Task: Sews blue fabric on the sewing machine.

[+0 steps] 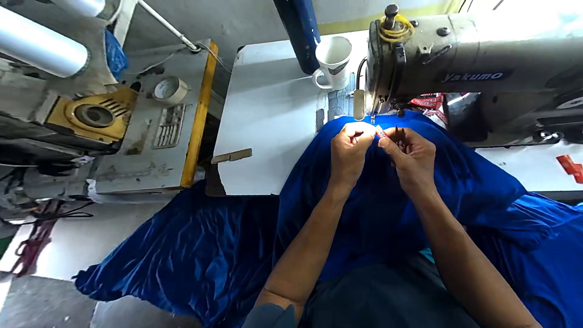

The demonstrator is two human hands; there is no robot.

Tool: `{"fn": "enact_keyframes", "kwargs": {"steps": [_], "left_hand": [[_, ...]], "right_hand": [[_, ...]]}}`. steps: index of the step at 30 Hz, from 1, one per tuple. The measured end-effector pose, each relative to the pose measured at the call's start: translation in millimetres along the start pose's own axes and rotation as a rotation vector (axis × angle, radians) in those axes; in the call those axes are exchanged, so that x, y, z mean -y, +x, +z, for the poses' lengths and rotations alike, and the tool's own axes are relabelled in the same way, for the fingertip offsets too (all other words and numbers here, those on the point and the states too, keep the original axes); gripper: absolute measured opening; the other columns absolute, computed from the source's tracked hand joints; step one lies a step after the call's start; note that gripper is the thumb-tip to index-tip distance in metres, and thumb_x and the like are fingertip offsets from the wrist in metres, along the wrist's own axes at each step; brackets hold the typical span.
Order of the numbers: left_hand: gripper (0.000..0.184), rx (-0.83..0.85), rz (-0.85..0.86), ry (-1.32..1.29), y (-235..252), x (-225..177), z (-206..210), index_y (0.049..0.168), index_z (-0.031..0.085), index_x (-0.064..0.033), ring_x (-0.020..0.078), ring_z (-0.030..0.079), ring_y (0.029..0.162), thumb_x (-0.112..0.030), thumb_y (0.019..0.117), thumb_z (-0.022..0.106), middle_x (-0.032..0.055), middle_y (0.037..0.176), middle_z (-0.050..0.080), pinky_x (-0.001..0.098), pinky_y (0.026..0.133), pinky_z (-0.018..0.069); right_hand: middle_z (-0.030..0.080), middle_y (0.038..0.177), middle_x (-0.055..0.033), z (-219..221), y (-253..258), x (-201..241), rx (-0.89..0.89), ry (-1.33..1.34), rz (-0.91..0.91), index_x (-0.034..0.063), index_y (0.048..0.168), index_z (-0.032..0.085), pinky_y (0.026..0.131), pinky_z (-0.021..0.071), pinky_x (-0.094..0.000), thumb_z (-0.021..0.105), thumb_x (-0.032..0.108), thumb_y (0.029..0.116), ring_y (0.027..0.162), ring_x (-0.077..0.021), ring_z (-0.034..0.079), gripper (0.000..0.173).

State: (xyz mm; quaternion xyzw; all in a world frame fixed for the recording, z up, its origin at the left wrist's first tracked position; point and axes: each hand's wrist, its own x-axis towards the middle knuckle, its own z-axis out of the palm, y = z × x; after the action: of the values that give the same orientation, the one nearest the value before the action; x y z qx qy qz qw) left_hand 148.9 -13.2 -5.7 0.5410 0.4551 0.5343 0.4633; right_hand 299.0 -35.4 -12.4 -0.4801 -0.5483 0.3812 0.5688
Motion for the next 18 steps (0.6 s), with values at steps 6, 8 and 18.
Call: {"fn": "enact_keyframes", "kwargs": {"steps": [6, 8, 18], "left_hand": [[0.016, -0.017, 0.121, 0.239, -6.5, -0.1, -3.6, 0.113, 0.07, -0.0135, 0.0086, 0.056, 0.064, -0.011, 0.0977, 0.068, 0.0006, 0.104, 0.067, 0.0215, 0.052, 0.0476], [0.014, -0.019, 0.181, 0.327, -13.1, -6.5, -7.2, 0.112, 0.067, -0.0142, 0.0089, 0.053, 0.061, -0.012, 0.0979, 0.068, 0.0013, 0.099, 0.063, 0.0208, 0.048, 0.0461], [0.009, 0.013, 0.271, 0.449, -7.2, -5.0, -13.4, 0.103, 0.07, -0.0098, 0.0068, 0.058, 0.068, -0.01, 0.0944, 0.072, 0.0012, 0.093, 0.063, 0.0205, 0.057, 0.0511]], "right_hand": [[0.068, 0.084, 0.0001, -3.7, 1.7, -3.8, -0.065, -0.102, -0.065, 0.0096, 0.11, 0.073, 0.048, 0.0451, -0.0196, 0.07, 0.013, 0.0987, 0.058, -0.0061, 0.055, 0.012], [0.068, 0.085, 0.0005, -3.9, 1.6, -4.4, -0.065, -0.14, -0.082, 0.0091, 0.11, 0.072, 0.051, 0.0459, -0.0191, 0.069, 0.012, 0.0989, 0.06, -0.0053, 0.056, 0.012], [0.067, 0.093, -0.0008, 0.0, -0.6, -9.6, -0.016, -0.2, -0.115, 0.0087, 0.108, 0.072, 0.055, 0.048, -0.0198, 0.067, 0.012, 0.0997, 0.067, -0.0058, 0.058, 0.01]]}}
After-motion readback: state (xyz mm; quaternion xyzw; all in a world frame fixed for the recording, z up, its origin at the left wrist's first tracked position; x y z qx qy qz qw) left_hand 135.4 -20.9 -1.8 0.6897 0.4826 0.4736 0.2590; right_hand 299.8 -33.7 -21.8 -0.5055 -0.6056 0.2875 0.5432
